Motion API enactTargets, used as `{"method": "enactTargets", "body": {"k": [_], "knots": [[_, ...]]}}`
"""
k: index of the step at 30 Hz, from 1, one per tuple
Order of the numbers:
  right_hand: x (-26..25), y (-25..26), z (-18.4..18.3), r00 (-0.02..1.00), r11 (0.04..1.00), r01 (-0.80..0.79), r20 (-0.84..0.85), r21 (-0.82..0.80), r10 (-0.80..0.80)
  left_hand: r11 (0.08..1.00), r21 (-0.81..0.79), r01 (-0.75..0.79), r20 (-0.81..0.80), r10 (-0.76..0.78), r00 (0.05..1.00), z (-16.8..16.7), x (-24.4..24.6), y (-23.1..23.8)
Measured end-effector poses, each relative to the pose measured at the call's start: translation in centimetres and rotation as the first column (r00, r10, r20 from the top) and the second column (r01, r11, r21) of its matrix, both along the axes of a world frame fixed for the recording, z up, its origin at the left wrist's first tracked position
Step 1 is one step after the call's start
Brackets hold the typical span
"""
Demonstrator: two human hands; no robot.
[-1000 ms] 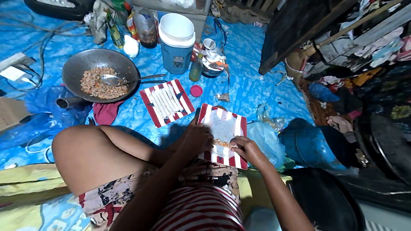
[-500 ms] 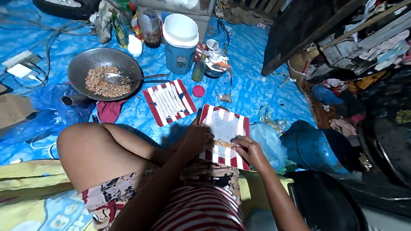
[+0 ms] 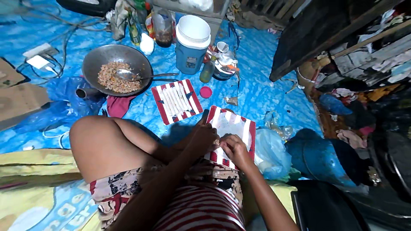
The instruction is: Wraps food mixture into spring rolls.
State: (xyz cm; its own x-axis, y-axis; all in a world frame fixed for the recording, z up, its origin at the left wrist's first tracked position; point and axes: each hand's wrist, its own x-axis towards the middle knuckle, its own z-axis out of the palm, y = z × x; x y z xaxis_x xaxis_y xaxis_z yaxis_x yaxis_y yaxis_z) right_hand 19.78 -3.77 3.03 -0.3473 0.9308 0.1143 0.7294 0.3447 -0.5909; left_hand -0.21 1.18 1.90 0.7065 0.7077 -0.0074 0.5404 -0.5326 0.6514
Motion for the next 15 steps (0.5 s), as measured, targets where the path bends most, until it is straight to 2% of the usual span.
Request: {"method": "enactTargets", "body": {"k": [2, 6, 12, 15], "knots": [[0.6, 0.2, 0.9, 0.999, 0.992, 0.047, -0.002, -0.113, -0.047, 1.0, -0.001, 0.003, 0.011, -0.003, 1.0, 0.1, 0.0, 0.0], [1.3, 0.4, 1.5, 0.996, 0.955, 0.058, 0.088, -0.291, -0.033, 1.0, -0.024, 0.014, -0.055, -0.016, 0.998, 0.3, 0.1, 0.1], [0.8, 0.4, 1.0, 0.996, 0.978, 0.021, 0.092, -0.208, -0.002, 0.998, -0.067, 0.01, -0.065, -0.014, 0.998, 0.7, 0.0, 0.1], [1.0, 0.3, 0.8, 0.997, 0.987, 0.014, 0.08, -0.16, -0.001, 0.999, -0.036, 0.014, -0.048, -0.015, 0.999, 0.5, 0.0, 0.2]]}}
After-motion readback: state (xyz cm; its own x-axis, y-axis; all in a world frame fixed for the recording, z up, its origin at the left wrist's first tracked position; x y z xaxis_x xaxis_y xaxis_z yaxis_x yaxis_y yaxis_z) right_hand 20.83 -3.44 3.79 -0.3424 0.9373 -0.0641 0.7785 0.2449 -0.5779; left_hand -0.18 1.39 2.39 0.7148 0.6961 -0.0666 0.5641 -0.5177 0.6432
